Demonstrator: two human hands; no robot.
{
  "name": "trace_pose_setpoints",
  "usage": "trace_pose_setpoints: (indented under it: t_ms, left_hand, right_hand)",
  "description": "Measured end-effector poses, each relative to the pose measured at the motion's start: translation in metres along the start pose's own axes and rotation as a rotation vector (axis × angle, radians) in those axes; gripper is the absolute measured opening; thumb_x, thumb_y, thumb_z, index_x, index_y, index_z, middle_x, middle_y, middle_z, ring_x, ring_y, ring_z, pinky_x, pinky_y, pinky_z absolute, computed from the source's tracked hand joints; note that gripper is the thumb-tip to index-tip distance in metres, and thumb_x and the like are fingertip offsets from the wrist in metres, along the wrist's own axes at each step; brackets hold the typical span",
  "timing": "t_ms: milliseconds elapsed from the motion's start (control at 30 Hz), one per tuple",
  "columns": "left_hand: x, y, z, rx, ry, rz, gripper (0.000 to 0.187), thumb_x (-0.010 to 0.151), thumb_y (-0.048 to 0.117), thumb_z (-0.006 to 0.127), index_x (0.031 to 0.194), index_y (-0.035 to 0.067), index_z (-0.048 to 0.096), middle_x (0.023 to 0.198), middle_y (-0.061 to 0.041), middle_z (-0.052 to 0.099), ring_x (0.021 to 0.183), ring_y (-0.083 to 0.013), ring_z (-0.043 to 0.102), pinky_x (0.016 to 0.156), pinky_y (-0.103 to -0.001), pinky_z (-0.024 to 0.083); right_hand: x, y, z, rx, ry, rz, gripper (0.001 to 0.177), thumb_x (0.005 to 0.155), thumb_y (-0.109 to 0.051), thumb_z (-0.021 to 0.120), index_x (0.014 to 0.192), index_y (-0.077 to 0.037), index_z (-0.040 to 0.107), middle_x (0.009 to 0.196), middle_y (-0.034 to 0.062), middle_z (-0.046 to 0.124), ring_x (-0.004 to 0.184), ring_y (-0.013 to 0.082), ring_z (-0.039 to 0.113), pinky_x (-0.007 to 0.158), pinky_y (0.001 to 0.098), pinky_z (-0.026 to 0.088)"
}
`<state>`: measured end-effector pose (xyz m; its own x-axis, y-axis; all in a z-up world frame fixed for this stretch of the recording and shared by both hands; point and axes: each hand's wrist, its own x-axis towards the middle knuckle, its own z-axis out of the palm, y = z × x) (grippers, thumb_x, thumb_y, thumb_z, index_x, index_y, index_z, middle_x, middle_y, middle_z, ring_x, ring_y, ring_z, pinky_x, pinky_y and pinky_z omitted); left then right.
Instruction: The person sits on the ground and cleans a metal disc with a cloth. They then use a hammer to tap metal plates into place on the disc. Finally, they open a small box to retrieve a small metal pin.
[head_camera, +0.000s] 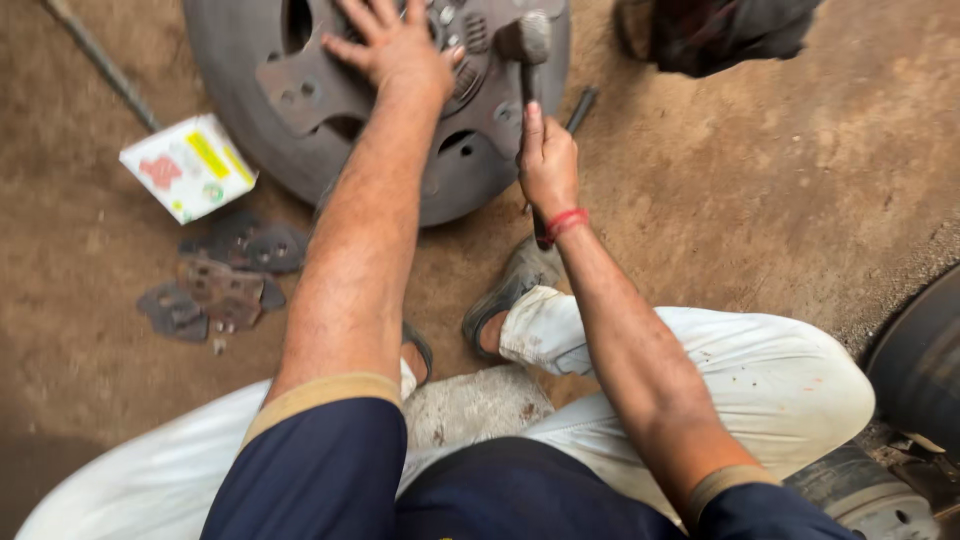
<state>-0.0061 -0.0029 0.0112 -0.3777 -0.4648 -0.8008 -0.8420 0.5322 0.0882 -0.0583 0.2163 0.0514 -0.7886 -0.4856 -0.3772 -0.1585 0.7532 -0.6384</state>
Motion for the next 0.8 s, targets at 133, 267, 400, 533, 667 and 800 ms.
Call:
trace_pose_setpoints:
  t_ms: [133, 267, 400, 533, 667, 800]
  left_hand:
    - [0.002, 0.001, -0.002, -0.030, 0.023, -0.027, 0.099, 0.095, 0.071, 0.055, 0.167, 0.027, 0.004, 0.172, -0.022, -0.005, 0.152, -0.0543, -0.012, 0.114, -0.087, 0.010]
    - [0.003, 0.003, -0.005, -0.036, 0.005, -0.015, 0.099, 0.095, 0.072, 0.055, 0.168, 0.027, 0.005, 0.172, -0.024, -0.004, 0.153, -0.0541, -0.010, 0.114, -0.088, 0.009]
    - [0.006, -0.005, -0.006, 0.012, -0.103, -0.034, 0.092, 0.102, 0.074, 0.049, 0.173, 0.027, 0.014, 0.175, -0.019, 0.004, 0.159, -0.0500, -0.005, 0.121, -0.089, 0.008]
    - [-0.005, 0.001, -0.009, -0.021, 0.022, -0.033, 0.099, 0.093, 0.073, 0.053, 0.167, 0.030, 0.003, 0.170, -0.024, -0.004, 0.152, -0.0541, -0.011, 0.112, -0.086, 0.010]
    - [-0.003, -0.001, -0.009, -0.008, -0.018, -0.039, 0.098, 0.093, 0.072, 0.053, 0.166, 0.029, 0.004, 0.171, -0.022, -0.004, 0.152, -0.0535, -0.010, 0.113, -0.086, 0.010]
    - [-0.008, 0.003, -0.003, -0.003, 0.022, -0.019, 0.098, 0.095, 0.072, 0.054, 0.167, 0.027, 0.005, 0.170, -0.024, 0.000, 0.152, -0.0541, -0.008, 0.114, -0.085, 0.011]
  right_hand:
    - [-0.006, 0.003, 0.010, -0.008, 0.073, -0.051, 0.063, 0.111, -0.052, 0.038, 0.079, -0.002, 0.060, 0.063, 0.0078, 0.056, 0.058, 0.0177, 0.057, 0.058, 0.0388, 0.047]
    - [0.012, 0.021, -0.010, 0.171, 0.004, 0.158, 0.062, 0.110, -0.052, 0.040, 0.075, -0.004, 0.056, 0.063, 0.0022, 0.048, 0.058, 0.0151, 0.049, 0.054, 0.0364, 0.041]
    - [0.042, 0.031, -0.003, 0.097, 0.116, -0.039, 0.065, 0.114, -0.055, 0.038, 0.074, -0.006, 0.051, 0.063, 0.0000, 0.048, 0.058, 0.0125, 0.045, 0.055, 0.0310, 0.040]
    - [0.062, 0.024, -0.038, 0.243, -0.003, 0.152, 0.059, 0.108, -0.054, 0.041, 0.072, -0.009, 0.049, 0.059, -0.0008, 0.048, 0.048, 0.0095, 0.049, 0.042, 0.0290, 0.039]
    - [0.068, 0.026, -0.022, 0.233, 0.041, -0.075, 0.064, 0.113, -0.057, 0.038, 0.076, -0.007, 0.051, 0.060, -0.0017, 0.048, 0.050, 0.0091, 0.051, 0.045, 0.0289, 0.043]
    - [0.095, 0.025, -0.037, 0.270, -0.041, 0.048, 0.061, 0.112, -0.055, 0.038, 0.077, -0.007, 0.049, 0.055, -0.0014, 0.047, 0.044, 0.0101, 0.049, 0.041, 0.0302, 0.040]
